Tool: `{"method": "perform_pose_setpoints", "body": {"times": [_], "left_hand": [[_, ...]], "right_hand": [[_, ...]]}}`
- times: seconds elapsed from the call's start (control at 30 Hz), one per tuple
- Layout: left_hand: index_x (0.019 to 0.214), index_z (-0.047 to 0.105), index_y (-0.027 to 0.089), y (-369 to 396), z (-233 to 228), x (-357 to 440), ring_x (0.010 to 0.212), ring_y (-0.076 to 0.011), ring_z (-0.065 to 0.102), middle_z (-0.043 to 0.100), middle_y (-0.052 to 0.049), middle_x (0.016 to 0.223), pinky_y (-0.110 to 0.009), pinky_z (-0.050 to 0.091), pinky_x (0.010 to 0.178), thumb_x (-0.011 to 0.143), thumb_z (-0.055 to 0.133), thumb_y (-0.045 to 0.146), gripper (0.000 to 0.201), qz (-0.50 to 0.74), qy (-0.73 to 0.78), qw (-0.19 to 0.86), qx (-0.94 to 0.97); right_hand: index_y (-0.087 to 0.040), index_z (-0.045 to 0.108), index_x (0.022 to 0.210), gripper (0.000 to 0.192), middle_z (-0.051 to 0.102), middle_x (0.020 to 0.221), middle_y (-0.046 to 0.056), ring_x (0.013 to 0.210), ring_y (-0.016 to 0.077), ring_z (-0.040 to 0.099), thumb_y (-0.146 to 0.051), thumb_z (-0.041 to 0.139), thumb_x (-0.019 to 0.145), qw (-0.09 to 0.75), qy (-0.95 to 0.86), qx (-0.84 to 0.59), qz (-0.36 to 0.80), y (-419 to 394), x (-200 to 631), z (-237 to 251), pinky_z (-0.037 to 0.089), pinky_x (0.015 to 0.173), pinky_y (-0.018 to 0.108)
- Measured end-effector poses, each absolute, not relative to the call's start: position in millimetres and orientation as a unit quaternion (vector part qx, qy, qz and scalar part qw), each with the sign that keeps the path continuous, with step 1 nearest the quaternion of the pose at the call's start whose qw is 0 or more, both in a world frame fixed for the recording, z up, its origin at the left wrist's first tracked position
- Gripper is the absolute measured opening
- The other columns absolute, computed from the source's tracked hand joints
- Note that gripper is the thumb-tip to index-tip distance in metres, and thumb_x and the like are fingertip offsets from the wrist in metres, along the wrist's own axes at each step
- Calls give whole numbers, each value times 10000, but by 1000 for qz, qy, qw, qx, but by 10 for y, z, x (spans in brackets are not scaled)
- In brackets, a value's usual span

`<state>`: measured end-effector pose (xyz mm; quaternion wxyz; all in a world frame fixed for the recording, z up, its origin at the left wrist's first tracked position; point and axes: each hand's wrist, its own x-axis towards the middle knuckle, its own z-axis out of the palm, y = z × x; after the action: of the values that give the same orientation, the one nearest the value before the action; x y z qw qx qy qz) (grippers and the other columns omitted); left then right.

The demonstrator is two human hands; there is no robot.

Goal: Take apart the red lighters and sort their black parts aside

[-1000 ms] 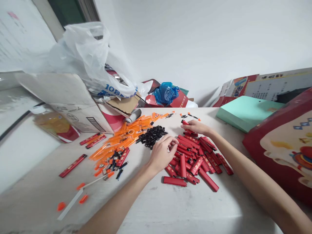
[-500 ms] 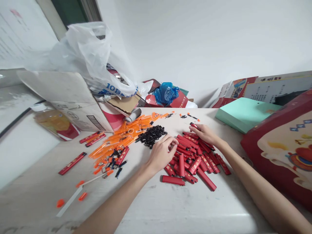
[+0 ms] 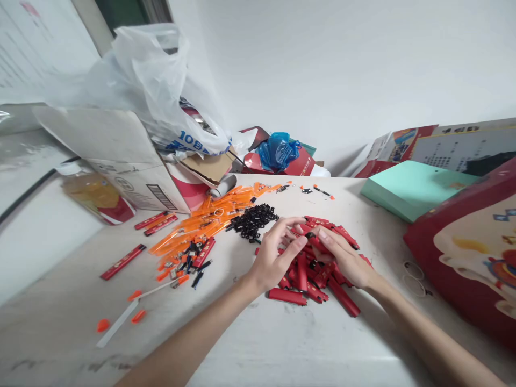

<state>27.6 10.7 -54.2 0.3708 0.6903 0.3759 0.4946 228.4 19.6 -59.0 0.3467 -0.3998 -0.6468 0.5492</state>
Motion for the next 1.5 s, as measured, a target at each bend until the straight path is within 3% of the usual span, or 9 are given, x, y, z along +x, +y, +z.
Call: {"method": "perform_pose_setpoints", "body": {"times": [0.17,0.3,0.4,0.63,0.83,0.97,1.07,1.27,1.5], "left_hand": [[989,720,194,49,-478,345,805,-142,618,651,-49,968,-257,501,688,892,739,316,158,509,323,394,694],[932,733,198,33,-498,390,864,-161,647,672,-49,947,-270,524,728,842,794,272,131,538,320,395,672],[913,741,208,24,-509,401,851,-157,656,681,-41,929,-258,528,707,828,806,273,125,551,332,395,656],[953,759,202,39,-463,348,557,-103,556,705,-25,814,-247,489,556,861,754,419,235,493,408,463,614],[989,791,182,154,-486,353,840,-185,653,735,-74,913,-277,533,744,899,682,500,348,476,412,548,551],[921,747,141,184,-544,362,567,-91,498,565,1,668,-202,384,511,918,642,536,409,457,420,604,501],[860,694,129,157,-569,371,456,-41,357,448,44,623,-194,226,422,927,627,545,427,437,415,625,496],[1252,635,175,121,-572,394,423,-19,336,523,43,715,-195,232,403,937,650,435,409,444,402,632,492],[1204,572,176,107,-550,389,423,-34,415,596,30,758,-191,308,414,929,650,440,389,443,416,583,539]], "right_hand": [[-243,612,960,372,579,969,44,898,200,561,-578,461,1016,362,-628,-391,568,96,2263,-672,529,776,326],[-238,566,872,343,549,868,7,809,172,526,-488,426,1059,386,-686,-358,503,81,2280,-623,478,758,301],[-238,592,959,284,591,901,12,818,175,542,-440,425,1069,395,-731,-347,434,97,2292,-603,454,745,302],[-244,582,1103,112,642,992,41,871,192,607,-293,579,1002,452,-790,-327,255,119,2315,-618,503,787,341],[-257,577,1186,203,689,1005,49,844,196,635,-200,582,991,453,-826,-297,153,111,2291,-622,526,764,359],[-252,546,1316,323,689,1048,62,863,194,640,-209,578,997,442,-831,-302,152,120,2276,-626,534,788,367],[-239,539,1351,356,685,1044,62,885,191,639,-204,579,999,443,-826,-310,159,130,2272,-624,533,807,366],[-230,562,1320,321,694,1096,89,958,217,660,-224,568,1000,436,-827,-323,148,153,2280,-648,549,816,386],[-226,576,1314,333,715,1097,89,893,207,672,-190,523,987,409,-838,-320,168,159,2276,-649,549,795,383]]}}
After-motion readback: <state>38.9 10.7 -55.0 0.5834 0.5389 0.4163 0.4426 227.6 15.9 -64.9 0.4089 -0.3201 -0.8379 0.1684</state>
